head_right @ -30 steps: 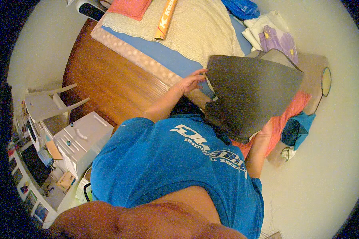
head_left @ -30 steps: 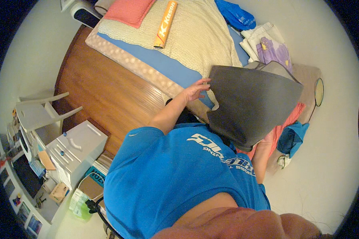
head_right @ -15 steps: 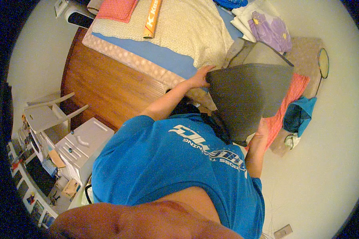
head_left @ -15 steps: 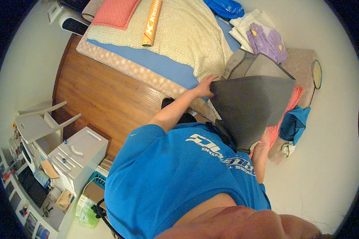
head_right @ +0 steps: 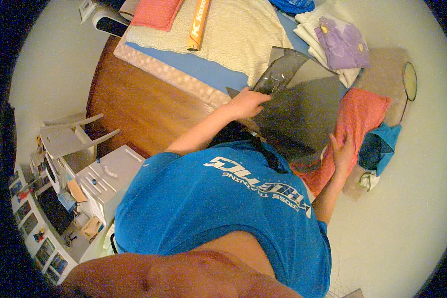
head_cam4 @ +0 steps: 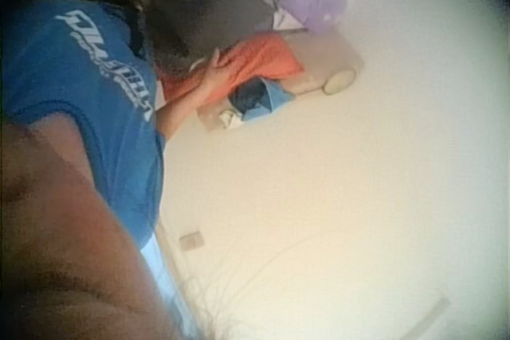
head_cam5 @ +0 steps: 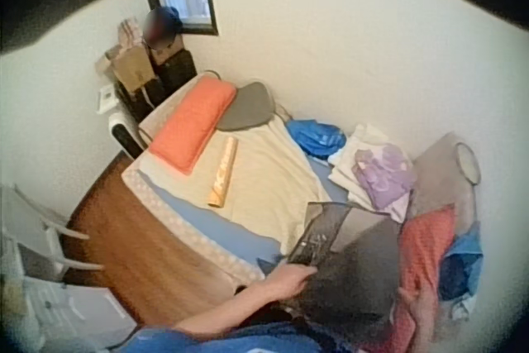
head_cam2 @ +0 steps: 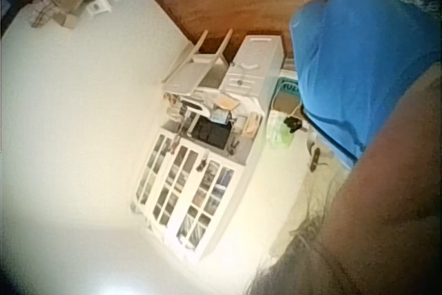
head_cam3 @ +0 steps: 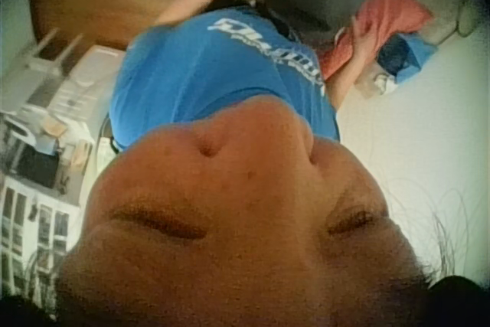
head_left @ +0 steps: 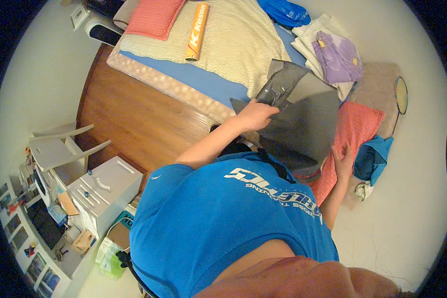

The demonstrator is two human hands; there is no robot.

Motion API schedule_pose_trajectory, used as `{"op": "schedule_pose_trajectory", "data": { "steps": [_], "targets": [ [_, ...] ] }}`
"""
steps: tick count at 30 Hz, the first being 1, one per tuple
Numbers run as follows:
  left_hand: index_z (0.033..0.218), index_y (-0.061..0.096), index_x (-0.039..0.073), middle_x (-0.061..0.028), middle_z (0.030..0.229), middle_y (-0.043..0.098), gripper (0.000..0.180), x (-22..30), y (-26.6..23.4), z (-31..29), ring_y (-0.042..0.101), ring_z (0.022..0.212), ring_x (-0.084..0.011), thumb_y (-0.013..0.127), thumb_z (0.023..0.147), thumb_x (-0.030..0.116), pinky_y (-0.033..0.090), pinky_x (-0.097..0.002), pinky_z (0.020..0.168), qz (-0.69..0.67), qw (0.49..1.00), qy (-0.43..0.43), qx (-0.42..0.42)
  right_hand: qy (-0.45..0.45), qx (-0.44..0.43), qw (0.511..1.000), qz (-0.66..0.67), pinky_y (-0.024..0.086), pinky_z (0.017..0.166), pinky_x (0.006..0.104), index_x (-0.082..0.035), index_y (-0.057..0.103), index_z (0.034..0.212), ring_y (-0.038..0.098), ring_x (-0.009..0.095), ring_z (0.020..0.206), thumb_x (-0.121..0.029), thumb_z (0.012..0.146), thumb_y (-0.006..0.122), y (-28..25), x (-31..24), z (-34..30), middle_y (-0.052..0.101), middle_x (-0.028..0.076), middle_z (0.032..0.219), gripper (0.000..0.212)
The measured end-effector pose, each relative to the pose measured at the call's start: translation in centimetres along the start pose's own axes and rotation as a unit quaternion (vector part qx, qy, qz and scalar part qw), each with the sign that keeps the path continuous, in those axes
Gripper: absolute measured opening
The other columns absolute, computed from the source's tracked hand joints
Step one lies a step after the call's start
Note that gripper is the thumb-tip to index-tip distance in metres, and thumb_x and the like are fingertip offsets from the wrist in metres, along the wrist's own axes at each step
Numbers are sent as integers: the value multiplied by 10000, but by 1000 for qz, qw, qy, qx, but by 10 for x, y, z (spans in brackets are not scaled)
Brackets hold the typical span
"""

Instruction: The person picks up and folds various pieces of laundry, including a purple floral pillowcase, a blue garment, and a gray fabric item, placing them onto a pile on a bed before smoothing a blanket.

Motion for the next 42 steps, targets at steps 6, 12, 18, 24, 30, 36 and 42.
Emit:
{"op": "schedule_pose_trajectory", "data": {
  "steps": [6,12,18,24,30,36,42],
  "targets": [
    [743,549,152,-33,717,553,86,96,-40,1,526,797,-203,495,678,138,337,-388,777,157,976,152,-8,-310,-75,943,97,338,867,330,-28,399,1147,446,273,1016,-133,541,709,-1,-218,-12,461,131,1112,689],
    [795,553,103,-49,811,536,151,110,-81,-17,491,856,-230,576,650,139,348,-367,786,-20,979,180,98,-224,-248,941,63,425,639,317,-24,563,901,562,254,717,-130,601,662,57,-196,-14,570,159,769,334],
    [1041,452,63,-129,1053,456,585,5,-121,-89,435,993,-274,717,557,258,345,-369,854,-20,928,-64,367,-145,-146,973,108,400,542,249,-7,591,798,532,124,603,-128,694,619,8,-136,6,583,78,666,162],
    [1225,265,47,-134,1195,370,815,-89,26,-88,365,1093,-255,708,600,327,315,-363,898,-321,915,-215,121,-89,-34,911,401,395,735,235,52,544,934,522,126,793,-60,754,555,-71,-108,6,575,66,886,212],
    [1258,211,56,-120,1173,405,782,39,69,-20,409,1049,-225,673,651,229,345,-330,878,-653,741,-91,-127,-115,9,830,545,411,768,295,58,479,1025,525,190,874,-91,765,545,-91,-78,-9,536,109,1005,307],
    [1165,363,2,-120,1147,449,515,43,54,-29,454,1032,-186,595,707,44,378,-309,866,-744,644,-83,-159,-54,21,810,584,423,770,319,52,441,1067,524,213,899,-138,781,535,-106,-47,-13,526,115,1022,357],
    [1126,425,0,-115,1054,519,544,-38,1,-45,500,946,-202,642,680,223,393,-325,810,-612,746,-217,-147,22,-75,938,339,329,851,261,49,449,1084,466,176,975,-122,778,530,-63,-74,-1,510,84,1064,360]
  ]
}}
Point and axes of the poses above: each hand's wrist, its own z-axis towards the middle knuckle, its own y-axis out of the palm, x = y × z, the point moved 8 cm from there along z, towards the middle knuckle
